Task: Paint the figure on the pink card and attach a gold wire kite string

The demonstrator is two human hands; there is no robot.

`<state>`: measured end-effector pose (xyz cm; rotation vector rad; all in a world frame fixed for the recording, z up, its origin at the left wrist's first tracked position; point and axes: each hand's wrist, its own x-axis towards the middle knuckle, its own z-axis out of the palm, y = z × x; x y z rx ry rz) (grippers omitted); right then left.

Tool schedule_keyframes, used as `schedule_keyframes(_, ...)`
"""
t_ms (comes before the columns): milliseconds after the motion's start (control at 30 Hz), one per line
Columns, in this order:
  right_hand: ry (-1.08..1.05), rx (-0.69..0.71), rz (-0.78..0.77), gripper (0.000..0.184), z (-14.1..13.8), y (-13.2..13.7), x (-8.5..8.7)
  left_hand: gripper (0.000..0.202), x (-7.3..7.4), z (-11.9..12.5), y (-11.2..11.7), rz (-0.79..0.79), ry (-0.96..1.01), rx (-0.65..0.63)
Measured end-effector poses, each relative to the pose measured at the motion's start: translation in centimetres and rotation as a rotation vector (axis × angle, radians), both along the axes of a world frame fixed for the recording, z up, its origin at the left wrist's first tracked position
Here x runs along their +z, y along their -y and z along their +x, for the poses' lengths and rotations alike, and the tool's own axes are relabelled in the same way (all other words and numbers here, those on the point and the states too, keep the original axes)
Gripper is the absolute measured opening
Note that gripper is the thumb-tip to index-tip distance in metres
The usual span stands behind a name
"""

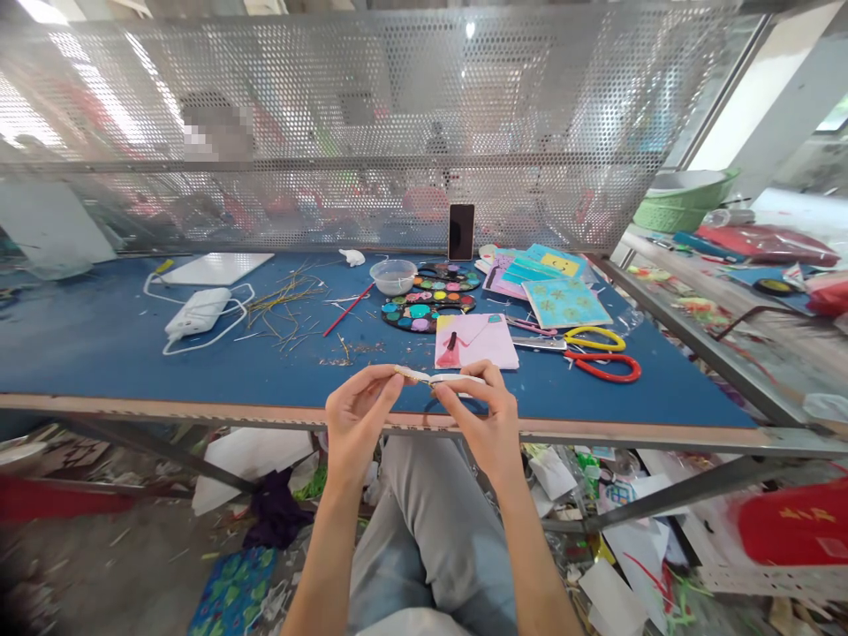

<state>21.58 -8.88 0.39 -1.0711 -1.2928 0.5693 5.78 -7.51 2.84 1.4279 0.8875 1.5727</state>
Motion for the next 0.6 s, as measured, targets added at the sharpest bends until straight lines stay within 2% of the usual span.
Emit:
schedule_keyframes(267,-0.026,0.018,-0.010,0.012,0.03,0.15,-0.02,0.013,0.27,0.28,0.31,-0.012,0.032,0.022)
schedule_keyframes(600,0.031,0.021,0.000,0.013,-0.23,0.99,0.72,0.013,-0.39,0.43,-0.22,-0.088,0.181,0.070)
